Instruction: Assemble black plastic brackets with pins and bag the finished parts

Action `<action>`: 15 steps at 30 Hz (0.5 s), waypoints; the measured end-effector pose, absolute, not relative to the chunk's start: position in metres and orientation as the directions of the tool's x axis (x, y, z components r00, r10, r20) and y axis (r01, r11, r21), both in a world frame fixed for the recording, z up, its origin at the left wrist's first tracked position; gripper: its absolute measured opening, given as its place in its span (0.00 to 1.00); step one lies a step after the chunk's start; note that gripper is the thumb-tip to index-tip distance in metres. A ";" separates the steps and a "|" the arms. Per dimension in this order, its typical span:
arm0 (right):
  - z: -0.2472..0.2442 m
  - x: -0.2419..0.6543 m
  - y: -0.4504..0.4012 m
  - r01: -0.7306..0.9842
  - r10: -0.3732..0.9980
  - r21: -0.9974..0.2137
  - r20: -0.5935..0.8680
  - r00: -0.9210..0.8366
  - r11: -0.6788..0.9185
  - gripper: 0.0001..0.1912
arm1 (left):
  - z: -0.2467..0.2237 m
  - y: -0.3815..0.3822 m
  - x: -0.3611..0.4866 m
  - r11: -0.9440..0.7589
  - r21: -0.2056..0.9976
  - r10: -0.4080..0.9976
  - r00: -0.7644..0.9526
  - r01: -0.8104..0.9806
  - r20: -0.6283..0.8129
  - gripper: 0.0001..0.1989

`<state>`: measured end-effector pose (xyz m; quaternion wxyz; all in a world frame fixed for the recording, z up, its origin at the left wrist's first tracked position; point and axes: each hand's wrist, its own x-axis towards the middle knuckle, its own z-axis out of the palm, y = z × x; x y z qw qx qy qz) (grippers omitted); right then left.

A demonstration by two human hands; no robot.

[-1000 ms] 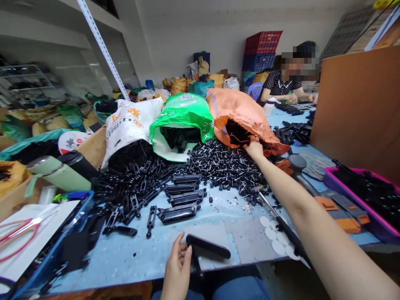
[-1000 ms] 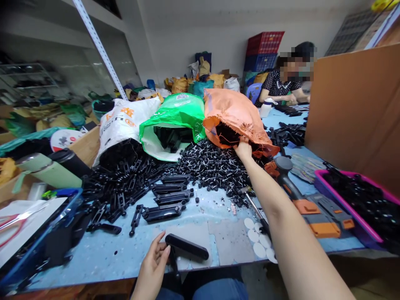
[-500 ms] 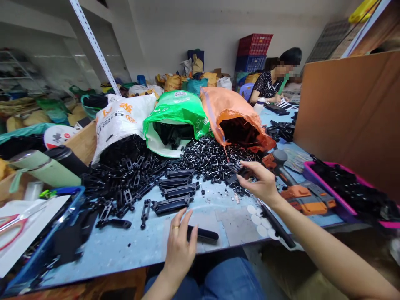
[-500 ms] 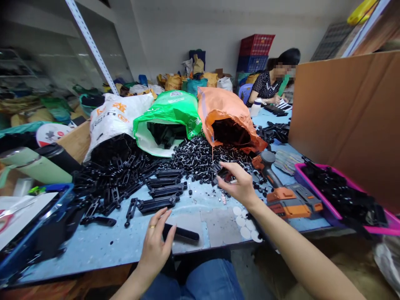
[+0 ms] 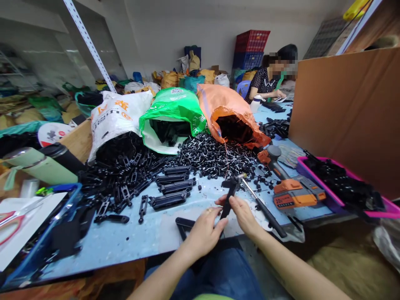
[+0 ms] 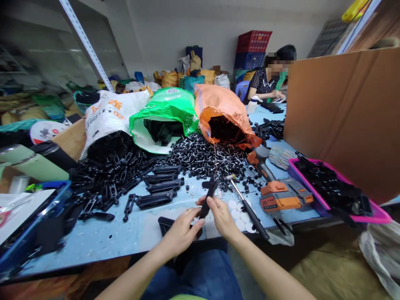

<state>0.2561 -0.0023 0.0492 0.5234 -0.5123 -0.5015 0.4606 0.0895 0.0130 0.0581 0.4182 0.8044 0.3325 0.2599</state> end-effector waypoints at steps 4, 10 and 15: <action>0.049 0.288 -0.006 0.440 0.994 -0.892 0.073 -0.083 0.102 0.21 | 0.032 0.031 0.058 -0.698 0.499 0.608 0.793 0.514 0.033 0.17; 0.032 0.283 -0.012 0.831 0.832 -0.316 -0.177 -0.525 0.457 0.21 | 0.010 0.039 0.054 -0.633 0.366 0.724 0.689 0.682 -0.032 0.15; 0.018 0.265 -0.013 0.848 0.824 -0.159 -0.201 -0.530 0.506 0.22 | 0.019 0.034 0.055 -0.634 0.412 0.702 0.710 0.654 -0.047 0.20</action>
